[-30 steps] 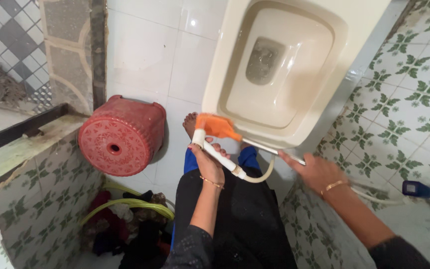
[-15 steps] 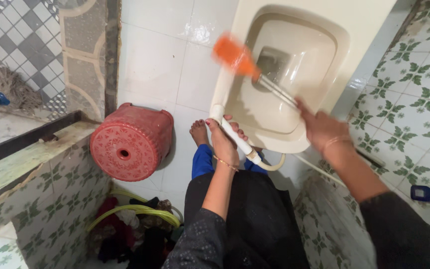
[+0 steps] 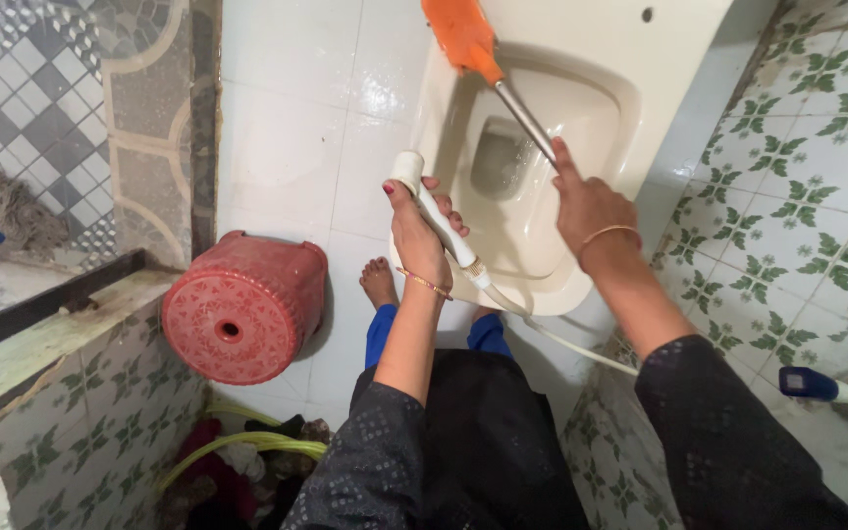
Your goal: The person cleans a squat toilet using a handheld bidet sprayer and an orange toilet brush. They rinse the bowl and surrounding floor area, then scrub the interior and exterior surfaces of the toilet.
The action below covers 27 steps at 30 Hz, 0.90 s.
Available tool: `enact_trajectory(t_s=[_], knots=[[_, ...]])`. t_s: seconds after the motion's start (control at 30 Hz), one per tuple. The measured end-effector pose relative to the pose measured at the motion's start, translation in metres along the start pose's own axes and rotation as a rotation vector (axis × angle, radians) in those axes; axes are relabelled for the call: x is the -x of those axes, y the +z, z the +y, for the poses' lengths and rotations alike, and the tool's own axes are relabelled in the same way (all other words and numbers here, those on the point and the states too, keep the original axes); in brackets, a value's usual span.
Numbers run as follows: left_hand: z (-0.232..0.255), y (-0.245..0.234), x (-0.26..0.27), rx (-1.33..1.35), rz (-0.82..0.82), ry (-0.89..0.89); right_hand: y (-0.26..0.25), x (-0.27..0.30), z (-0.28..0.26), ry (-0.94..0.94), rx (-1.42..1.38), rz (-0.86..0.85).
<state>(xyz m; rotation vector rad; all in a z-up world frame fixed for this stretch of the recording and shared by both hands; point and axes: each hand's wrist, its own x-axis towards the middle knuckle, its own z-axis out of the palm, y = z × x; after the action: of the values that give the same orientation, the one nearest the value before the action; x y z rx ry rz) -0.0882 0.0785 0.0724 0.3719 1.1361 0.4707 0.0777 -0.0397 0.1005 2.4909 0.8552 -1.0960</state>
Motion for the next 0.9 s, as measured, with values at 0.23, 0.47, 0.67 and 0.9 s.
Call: enact_trajectory(t_s=[0.23, 0.47, 0.67, 0.9], knots=[[-0.001, 0.05, -0.019, -0.09, -0.09, 0.052, -0.007, -0.009, -0.017, -0.011, -0.073, 0.109], [-0.018, 0.093, -0.021, -0.181, -0.177, 0.037, -0.01, 0.015, 0.036, 0.2, -0.181, 0.141], [-0.045, 0.135, -0.004, -0.308, -0.251, -0.011, -0.021, 0.023, 0.111, 0.373, -0.201, 0.098], [-0.091, 0.171, 0.021, -0.397, -0.28, -0.076, 0.001, 0.051, 0.183, 0.359, -0.16, 0.153]])
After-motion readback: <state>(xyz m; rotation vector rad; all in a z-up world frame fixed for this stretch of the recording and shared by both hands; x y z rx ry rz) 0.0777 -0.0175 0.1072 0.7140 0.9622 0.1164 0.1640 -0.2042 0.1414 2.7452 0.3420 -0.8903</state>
